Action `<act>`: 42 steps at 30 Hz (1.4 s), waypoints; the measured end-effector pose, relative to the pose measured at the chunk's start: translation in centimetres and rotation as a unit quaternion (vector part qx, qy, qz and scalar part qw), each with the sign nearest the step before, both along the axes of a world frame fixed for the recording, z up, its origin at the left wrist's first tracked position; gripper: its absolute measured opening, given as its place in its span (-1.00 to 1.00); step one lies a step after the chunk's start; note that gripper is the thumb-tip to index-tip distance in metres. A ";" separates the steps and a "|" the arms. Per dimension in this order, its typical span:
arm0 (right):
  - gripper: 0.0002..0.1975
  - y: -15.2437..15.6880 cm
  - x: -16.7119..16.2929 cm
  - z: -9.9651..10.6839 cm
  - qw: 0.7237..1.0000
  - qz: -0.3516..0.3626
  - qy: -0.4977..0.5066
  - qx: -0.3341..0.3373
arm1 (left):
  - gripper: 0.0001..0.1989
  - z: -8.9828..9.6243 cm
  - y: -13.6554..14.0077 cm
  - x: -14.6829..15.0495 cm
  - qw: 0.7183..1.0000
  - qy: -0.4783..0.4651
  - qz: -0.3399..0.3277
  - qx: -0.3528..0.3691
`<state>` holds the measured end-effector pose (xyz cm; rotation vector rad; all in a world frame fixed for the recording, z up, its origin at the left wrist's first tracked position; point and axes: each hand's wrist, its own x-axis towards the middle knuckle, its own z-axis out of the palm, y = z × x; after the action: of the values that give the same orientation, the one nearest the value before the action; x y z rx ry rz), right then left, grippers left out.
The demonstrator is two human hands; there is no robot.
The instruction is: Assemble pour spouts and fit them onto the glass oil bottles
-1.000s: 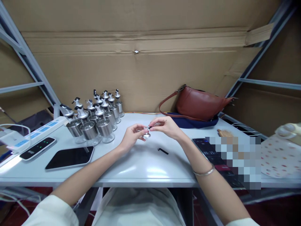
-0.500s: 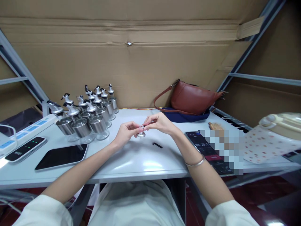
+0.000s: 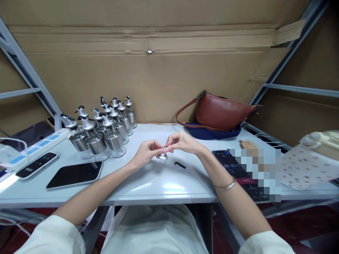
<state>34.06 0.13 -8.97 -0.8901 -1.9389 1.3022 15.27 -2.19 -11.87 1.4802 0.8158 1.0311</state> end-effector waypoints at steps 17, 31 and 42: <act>-0.69 0.5 2.0 0.7 0.996 -0.021 -0.054 0.073 | -0.47 0.2 0.4 -0.6 0.992 0.003 -0.107 -0.059; -0.95 1.0 1.9 -1.1 0.935 0.037 -0.354 -0.018 | -0.67 0.3 0.8 0.0 0.996 -0.050 0.040 -0.059; -0.73 0.3 0.7 0.6 0.992 -0.111 -0.035 0.058 | -0.60 -0.1 0.5 0.0 0.998 -0.031 0.056 -0.005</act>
<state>34.78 0.47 -8.40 -1.0698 -1.8858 1.0323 15.28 -1.73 -12.02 1.3997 0.8656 1.1498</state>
